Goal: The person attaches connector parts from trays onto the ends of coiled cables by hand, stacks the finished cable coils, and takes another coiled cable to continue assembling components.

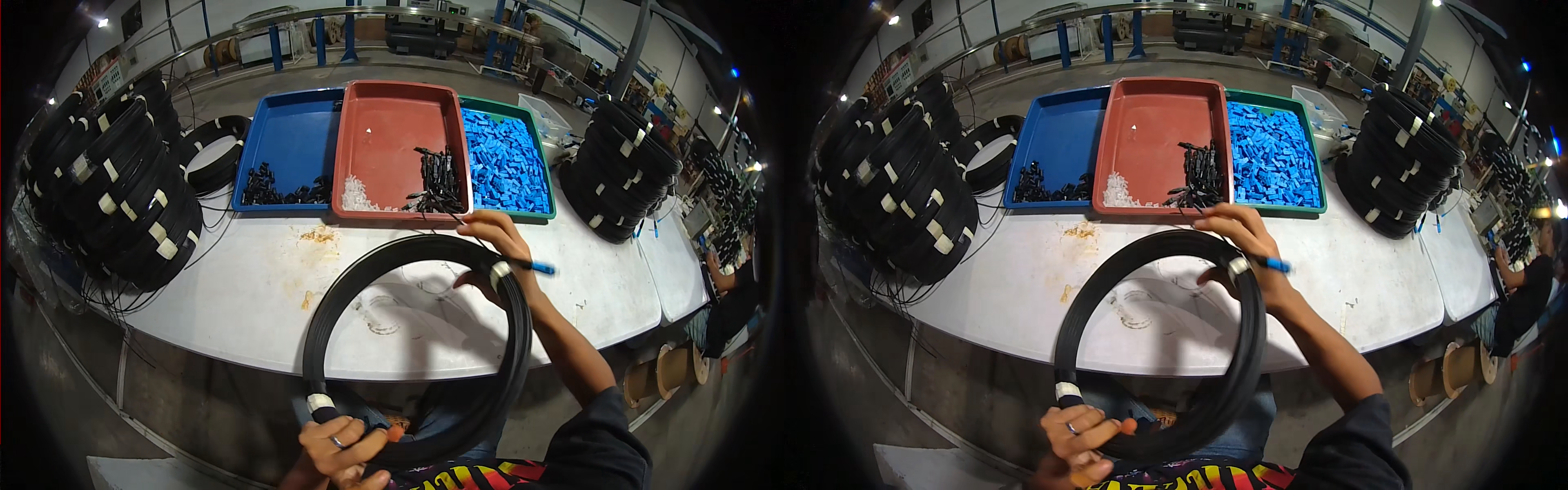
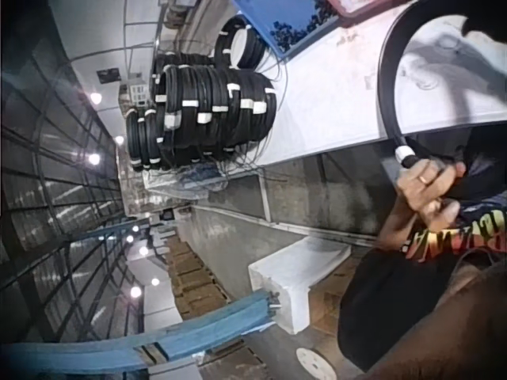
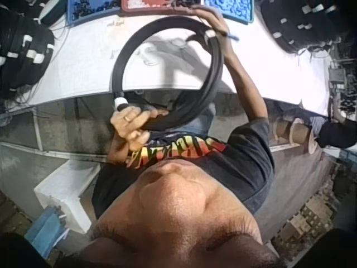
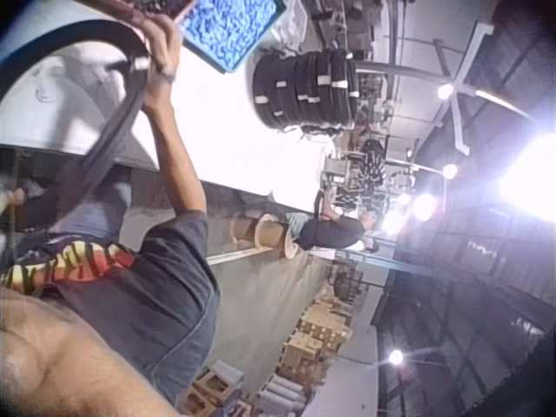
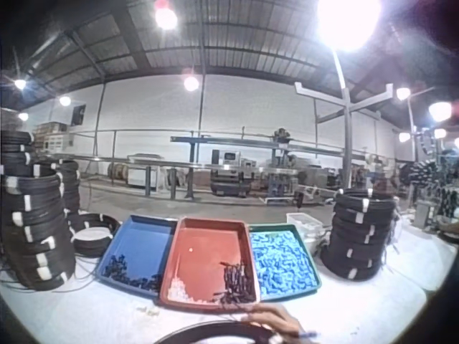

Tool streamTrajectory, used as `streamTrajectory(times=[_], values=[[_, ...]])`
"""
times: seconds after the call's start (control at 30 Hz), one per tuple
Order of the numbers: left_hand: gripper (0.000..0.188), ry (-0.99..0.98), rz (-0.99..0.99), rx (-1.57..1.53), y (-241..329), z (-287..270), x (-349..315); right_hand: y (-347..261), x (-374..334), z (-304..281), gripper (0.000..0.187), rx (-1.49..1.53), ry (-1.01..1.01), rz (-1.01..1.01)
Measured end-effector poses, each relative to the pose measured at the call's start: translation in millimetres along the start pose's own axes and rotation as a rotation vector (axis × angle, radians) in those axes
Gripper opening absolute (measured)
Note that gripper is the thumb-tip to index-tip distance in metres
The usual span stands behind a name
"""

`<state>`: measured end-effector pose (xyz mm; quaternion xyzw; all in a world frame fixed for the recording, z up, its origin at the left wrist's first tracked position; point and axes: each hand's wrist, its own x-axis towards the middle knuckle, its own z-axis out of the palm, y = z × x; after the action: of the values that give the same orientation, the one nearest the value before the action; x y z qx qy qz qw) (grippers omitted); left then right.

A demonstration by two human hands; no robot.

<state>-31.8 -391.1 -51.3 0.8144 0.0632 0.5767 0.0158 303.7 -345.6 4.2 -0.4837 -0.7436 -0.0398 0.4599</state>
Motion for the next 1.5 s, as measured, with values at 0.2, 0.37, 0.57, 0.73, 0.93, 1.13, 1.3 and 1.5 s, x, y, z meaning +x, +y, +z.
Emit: streamTrajectory(times=[0.2,0.37,0.57,0.73,0.93,1.13,1.3,1.5], values=[[0.082,-0.286,0.303,0.093,-6.3,4.3,-20.9,40.9,-33.0,-72.0,0.064,-0.145,-0.481,0.48],[0.074,-0.29,0.459,0.064,-16.4,22.7,-35.1,73.2,-29.7,-87.1,0.029,0.152,-0.239,0.791],[0.063,-0.374,0.41,-0.031,-28.2,29.1,-21.5,46.5,-0.2,-19.3,0.053,0.893,-0.017,1.074],[0.06,-0.487,0.303,-0.14,-22.2,19.3,-31.9,-12.8,33.4,-21.9,0.02,0.814,0.005,0.756],[0.024,-0.377,-0.039,-0.19,-37.7,11.7,38.6,-36.9,47.8,-14.9,0.017,0.406,-0.334,0.575],[0.043,-0.149,0.038,0.522,-124.3,41.7,79.3,-40.9,62.8,0.9,0.015,0.282,-0.449,0.492],[0.061,-0.084,-0.392,-0.45,-152.4,46.3,95.7,-18.5,71.3,25.3,0.014,0.211,-0.43,0.52],[0.02,0.005,-0.617,-0.885,-182.6,15.5,54.9,7.6,52.4,43.7,0.059,0.296,-0.522,0.298]])
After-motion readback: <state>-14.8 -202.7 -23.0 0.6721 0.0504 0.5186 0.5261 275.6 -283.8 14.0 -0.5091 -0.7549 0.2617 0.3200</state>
